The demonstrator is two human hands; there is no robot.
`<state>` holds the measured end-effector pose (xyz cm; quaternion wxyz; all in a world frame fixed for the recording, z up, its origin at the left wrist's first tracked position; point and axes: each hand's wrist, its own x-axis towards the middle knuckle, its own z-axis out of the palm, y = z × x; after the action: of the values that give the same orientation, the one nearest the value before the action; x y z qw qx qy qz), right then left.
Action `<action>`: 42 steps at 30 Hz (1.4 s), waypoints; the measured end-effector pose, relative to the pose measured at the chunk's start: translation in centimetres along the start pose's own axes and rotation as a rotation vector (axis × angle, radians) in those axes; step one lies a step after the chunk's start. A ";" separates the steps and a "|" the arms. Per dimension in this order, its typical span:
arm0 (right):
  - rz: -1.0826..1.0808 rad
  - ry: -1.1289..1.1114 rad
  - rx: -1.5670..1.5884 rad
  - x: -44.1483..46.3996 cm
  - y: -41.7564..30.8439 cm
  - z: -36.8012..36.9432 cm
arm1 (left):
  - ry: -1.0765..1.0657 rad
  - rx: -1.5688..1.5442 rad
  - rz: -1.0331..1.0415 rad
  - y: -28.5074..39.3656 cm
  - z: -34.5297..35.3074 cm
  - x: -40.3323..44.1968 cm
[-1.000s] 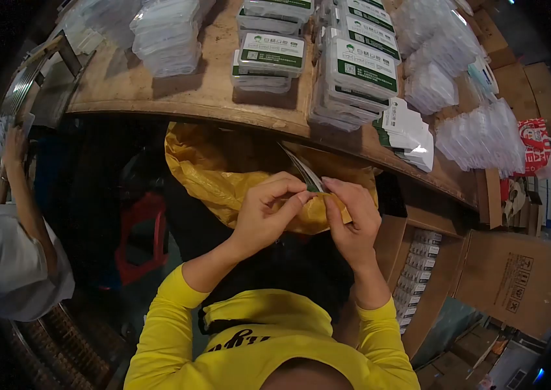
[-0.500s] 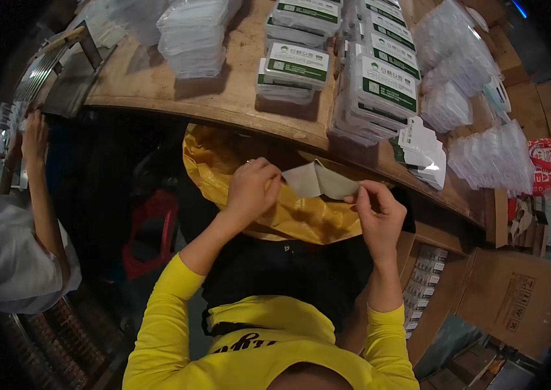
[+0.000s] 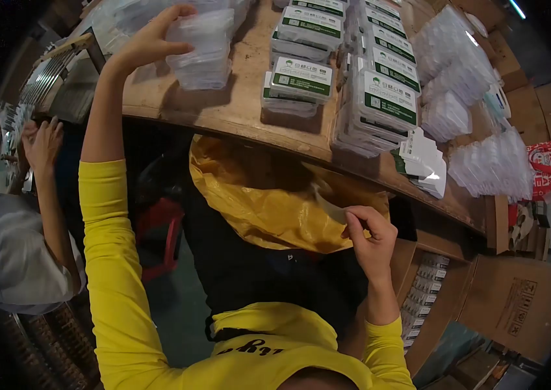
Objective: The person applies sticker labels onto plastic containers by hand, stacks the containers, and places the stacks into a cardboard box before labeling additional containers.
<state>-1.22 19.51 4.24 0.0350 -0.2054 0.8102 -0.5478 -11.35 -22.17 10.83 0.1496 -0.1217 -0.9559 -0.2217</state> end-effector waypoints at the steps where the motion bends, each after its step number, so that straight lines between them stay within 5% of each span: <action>1: 0.033 -0.009 0.009 -0.1 -0.1 0.0 | -0.036 -0.060 -0.121 0.5 -0.3 0.3; 4: -0.006 0.043 0.043 -0.1 -0.2 0.3 | -0.065 -0.203 -0.356 2.8 -1.0 -0.1; 14: -0.071 0.088 0.164 -0.1 -0.9 0.8 | 0.278 -0.229 0.038 0.2 1.4 -0.8; 17: -0.185 0.191 0.255 -0.1 -1.6 0.6 | 0.446 -0.521 0.123 6.1 2.5 -3.0; 20: -0.349 0.216 0.245 -0.1 -1.8 0.8 | 0.333 -0.520 0.164 12.4 6.3 -6.5; 24: -0.534 0.099 -0.054 0.2 -2.7 0.9 | 0.145 -0.962 -0.021 17.5 12.5 -10.3; 30: -0.560 0.007 -0.278 -0.2 -2.2 0.8 | 0.191 -1.239 -0.037 20.0 14.6 -11.3; 42: -0.560 0.003 -0.350 -0.2 -1.8 0.9 | 0.208 -1.176 -0.045 20.2 14.8 -11.5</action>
<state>-0.21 18.24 5.50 -0.1540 -0.4221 0.8042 -0.3890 1.89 0.39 2.07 0.1454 -0.1416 -0.6555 -0.7274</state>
